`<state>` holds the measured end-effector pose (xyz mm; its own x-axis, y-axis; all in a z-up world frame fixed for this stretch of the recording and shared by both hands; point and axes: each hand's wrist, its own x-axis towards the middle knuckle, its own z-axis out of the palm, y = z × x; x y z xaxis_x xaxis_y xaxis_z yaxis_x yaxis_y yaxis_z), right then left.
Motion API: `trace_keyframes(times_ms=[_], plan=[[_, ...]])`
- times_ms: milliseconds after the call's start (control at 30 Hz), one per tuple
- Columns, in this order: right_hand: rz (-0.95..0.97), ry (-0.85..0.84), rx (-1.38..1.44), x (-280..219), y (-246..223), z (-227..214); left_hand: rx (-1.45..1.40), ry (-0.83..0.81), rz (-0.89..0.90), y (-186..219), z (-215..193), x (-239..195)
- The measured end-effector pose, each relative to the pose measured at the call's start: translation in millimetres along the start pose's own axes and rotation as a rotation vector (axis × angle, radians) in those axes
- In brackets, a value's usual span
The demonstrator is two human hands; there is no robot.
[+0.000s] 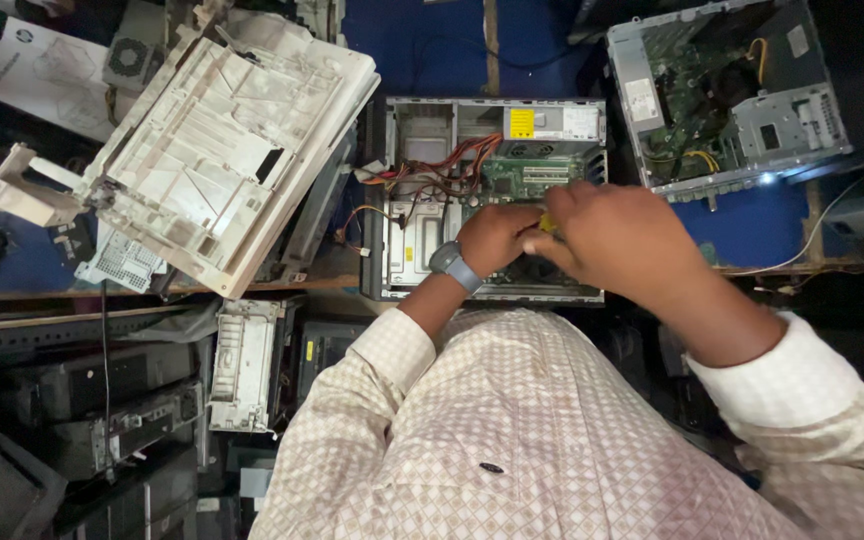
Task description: The person uses a yellow screwdriver to remove screws from a computer motherboard inside an open case. They place removed screws on the table and then lift the motherboard out of the case.
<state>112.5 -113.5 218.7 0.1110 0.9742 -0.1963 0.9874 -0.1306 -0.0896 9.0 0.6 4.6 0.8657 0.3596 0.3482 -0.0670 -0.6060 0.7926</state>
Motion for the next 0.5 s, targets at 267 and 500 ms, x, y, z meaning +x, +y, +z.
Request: trace_keyframes(times_ms=[267, 500], plan=[[-0.327, 0.200, -0.082, 4, 16, 16, 0.044, 0.016, -0.062, 8, -3, -5], [-0.501, 0.154, 0.156, 6, 25, -9, 0.093, 0.008, 0.000, 2, 4, -15]])
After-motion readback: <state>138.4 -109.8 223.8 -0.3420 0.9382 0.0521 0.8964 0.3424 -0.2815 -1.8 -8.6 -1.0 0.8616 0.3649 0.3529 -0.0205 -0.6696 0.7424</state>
